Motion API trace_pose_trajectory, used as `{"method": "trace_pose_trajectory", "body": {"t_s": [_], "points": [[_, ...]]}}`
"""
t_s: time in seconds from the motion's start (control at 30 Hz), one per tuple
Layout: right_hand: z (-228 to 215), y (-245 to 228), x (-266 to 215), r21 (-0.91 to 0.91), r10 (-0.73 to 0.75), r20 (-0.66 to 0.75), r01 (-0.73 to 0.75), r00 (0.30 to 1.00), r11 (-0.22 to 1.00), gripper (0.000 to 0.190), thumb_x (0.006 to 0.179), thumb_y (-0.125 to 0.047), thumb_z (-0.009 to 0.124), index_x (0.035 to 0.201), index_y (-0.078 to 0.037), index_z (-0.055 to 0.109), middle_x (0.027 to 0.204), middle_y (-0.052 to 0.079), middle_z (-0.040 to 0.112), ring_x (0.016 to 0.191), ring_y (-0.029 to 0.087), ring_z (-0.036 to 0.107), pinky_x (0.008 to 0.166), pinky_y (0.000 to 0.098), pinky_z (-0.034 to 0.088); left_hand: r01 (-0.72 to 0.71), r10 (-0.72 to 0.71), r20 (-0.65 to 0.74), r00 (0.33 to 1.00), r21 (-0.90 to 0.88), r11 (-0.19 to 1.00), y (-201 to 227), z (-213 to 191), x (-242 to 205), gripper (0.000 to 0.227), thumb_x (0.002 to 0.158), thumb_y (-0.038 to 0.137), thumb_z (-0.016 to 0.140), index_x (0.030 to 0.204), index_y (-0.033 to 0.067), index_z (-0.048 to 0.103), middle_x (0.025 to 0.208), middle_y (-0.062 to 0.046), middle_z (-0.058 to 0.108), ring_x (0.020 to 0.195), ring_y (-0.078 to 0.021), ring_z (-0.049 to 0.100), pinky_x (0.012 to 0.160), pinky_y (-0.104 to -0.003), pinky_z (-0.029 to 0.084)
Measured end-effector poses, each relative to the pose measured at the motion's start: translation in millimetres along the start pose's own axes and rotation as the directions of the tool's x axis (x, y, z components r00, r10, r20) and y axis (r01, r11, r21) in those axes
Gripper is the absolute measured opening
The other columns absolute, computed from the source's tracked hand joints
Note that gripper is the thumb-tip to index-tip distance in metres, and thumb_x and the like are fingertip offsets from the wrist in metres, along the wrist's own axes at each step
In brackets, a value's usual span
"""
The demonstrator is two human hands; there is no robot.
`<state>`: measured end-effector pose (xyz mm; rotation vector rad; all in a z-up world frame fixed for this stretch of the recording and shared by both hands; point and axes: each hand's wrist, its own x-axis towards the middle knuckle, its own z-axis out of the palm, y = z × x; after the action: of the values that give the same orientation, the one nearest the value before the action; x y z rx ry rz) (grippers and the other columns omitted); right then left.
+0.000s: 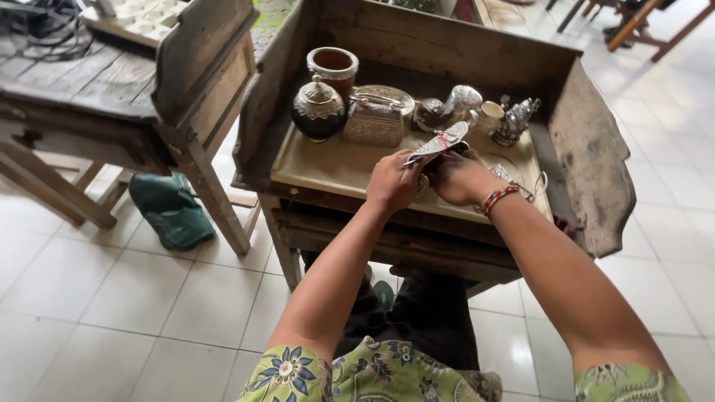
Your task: Polishing an ornate silver clutch bag using a cloth and a small brush in a workshop.
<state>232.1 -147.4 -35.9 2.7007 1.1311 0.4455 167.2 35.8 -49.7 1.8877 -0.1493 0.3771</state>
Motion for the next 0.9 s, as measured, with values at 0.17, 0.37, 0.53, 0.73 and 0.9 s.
{"method": "trace_pose_trajectory", "body": {"t_s": [0.17, 0.37, 0.53, 0.73, 0.9], "points": [[-12, -7, 18, 0.210, -0.010, 0.146, -0.021, 0.989, 0.977, 0.050, 0.088, -0.046, 0.051, 0.086, -0.004, 0.077, 0.093, 0.019, 0.076, 0.107, 0.037, 0.069, 0.097, 0.0521, 0.051, -0.029, 0.029, -0.002, 1.000, 0.003, 1.000, 2, 3, 3, 0.031, 0.092, 0.041, 0.056, 0.090, 0.0157, 0.073, 0.099, -0.005, 0.072, 0.094, -0.0371, 0.069, 0.082, -0.050, 0.056], [-25, -8, 4, 0.169, 0.059, 0.238, -0.101, 0.970, 0.980, 0.055, 0.090, -0.046, 0.043, 0.088, -0.003, 0.077, 0.098, 0.014, 0.077, 0.114, 0.032, 0.066, 0.103, 0.0496, 0.046, -0.023, 0.021, -0.035, 0.999, -0.072, 0.997, -16, 13, 7, 0.030, 0.093, 0.041, 0.057, 0.090, 0.0154, 0.074, 0.090, -0.010, 0.071, 0.087, -0.0343, 0.070, 0.080, -0.047, 0.054], [12, -3, 9, 0.015, -0.060, -0.070, 0.062, 0.996, 0.998, 0.041, 0.087, -0.036, 0.048, 0.085, -0.006, 0.076, 0.091, 0.013, 0.076, 0.104, 0.028, 0.069, 0.096, 0.0429, 0.052, -0.056, 0.053, -0.045, 0.998, -0.072, 0.996, -8, 5, 7, 0.031, 0.094, 0.040, 0.057, 0.088, 0.0138, 0.072, 0.085, -0.012, 0.070, 0.080, -0.0311, 0.069, 0.078, -0.043, 0.054], [-11, 8, 12, 0.294, 0.004, 0.241, -0.077, 0.971, 0.953, 0.056, 0.091, -0.045, 0.044, 0.081, 0.001, 0.076, 0.090, 0.022, 0.076, 0.106, 0.039, 0.069, 0.095, 0.0527, 0.051, -0.094, 0.092, -0.025, 0.995, -0.115, 0.989, 9, 2, 5, 0.029, 0.093, 0.034, 0.057, 0.079, 0.0108, 0.069, 0.075, -0.012, 0.064, 0.072, -0.0162, 0.059, 0.073, -0.036, 0.053], [-33, -14, 14, 0.408, 0.022, 0.510, -0.264, 0.860, 0.874, 0.057, 0.088, -0.040, 0.046, 0.101, 0.007, 0.075, 0.103, 0.027, 0.075, 0.111, 0.042, 0.068, 0.091, 0.0511, 0.052, -0.064, 0.061, -0.025, 0.998, -0.134, 0.989, 9, 3, 3, 0.030, 0.092, 0.034, 0.057, 0.073, 0.0121, 0.063, 0.067, -0.010, 0.057, 0.070, -0.0137, 0.053, 0.070, -0.033, 0.049]]}}
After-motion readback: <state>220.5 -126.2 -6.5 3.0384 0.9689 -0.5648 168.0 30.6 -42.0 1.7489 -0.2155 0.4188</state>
